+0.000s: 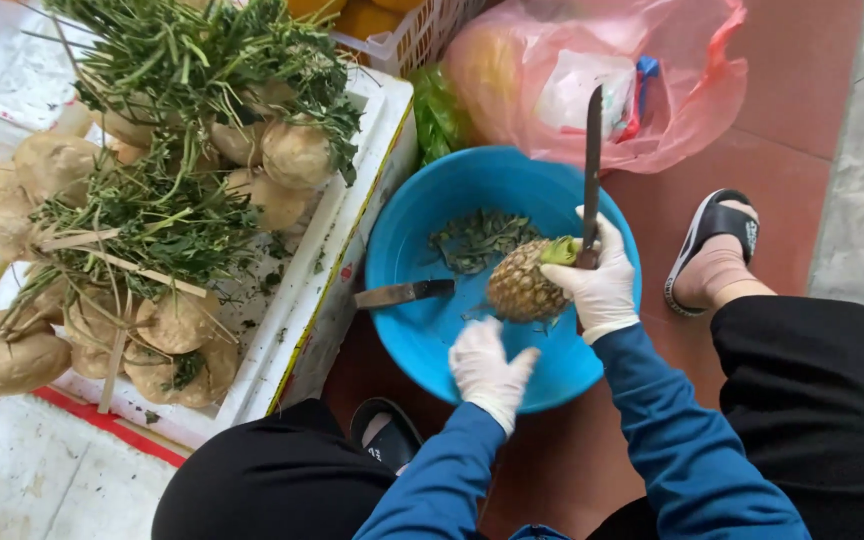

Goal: A person uses a knife to peel and remove the eyes from a pineapple over a blue bowl.

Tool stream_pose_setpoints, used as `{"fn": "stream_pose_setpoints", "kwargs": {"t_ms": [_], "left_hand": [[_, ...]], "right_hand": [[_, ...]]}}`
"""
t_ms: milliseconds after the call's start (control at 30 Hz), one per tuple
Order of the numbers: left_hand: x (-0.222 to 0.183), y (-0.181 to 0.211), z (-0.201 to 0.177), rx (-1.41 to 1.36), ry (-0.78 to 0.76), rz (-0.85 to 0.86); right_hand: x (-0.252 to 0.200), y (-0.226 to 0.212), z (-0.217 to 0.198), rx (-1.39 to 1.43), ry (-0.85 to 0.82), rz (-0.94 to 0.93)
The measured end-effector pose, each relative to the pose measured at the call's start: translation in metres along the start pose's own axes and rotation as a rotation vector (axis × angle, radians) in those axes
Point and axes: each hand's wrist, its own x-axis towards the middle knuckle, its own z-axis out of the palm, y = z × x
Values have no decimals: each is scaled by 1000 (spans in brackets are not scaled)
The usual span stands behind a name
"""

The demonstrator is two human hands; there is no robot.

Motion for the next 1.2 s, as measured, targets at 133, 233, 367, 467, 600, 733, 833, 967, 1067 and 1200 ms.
{"fn": "stream_pose_setpoints", "kwargs": {"t_ms": [133,233,367,467,600,733,833,967,1067,1200], "left_hand": [[-36,39,5,356,-282,250],[-37,17,56,500,-386,438],[-50,24,62,678,-430,517],[-67,41,39,873,-751,494],[-72,64,-19,635,-956,236],[-35,19,-13,-222,-426,-302],[-18,18,-31,-1001,-247,-668],[-12,30,-39,-1282,-443,-836],[-12,26,-27,-1413,-532,-973],[-31,44,-42,-1600,-492,-1231]], "right_hand": [[0,-3,-1,-51,41,9],[-8,-7,-3,-10,45,-30],[-22,-3,-7,9,38,-63],[-21,15,-7,-60,36,-105],[-34,36,-11,-173,41,-81],[-42,52,-12,-174,78,69],[-63,41,-12,-278,67,80],[-94,31,-13,-262,-31,125],[-118,29,-24,-116,-118,216],[-130,31,-50,16,-124,282]]}}
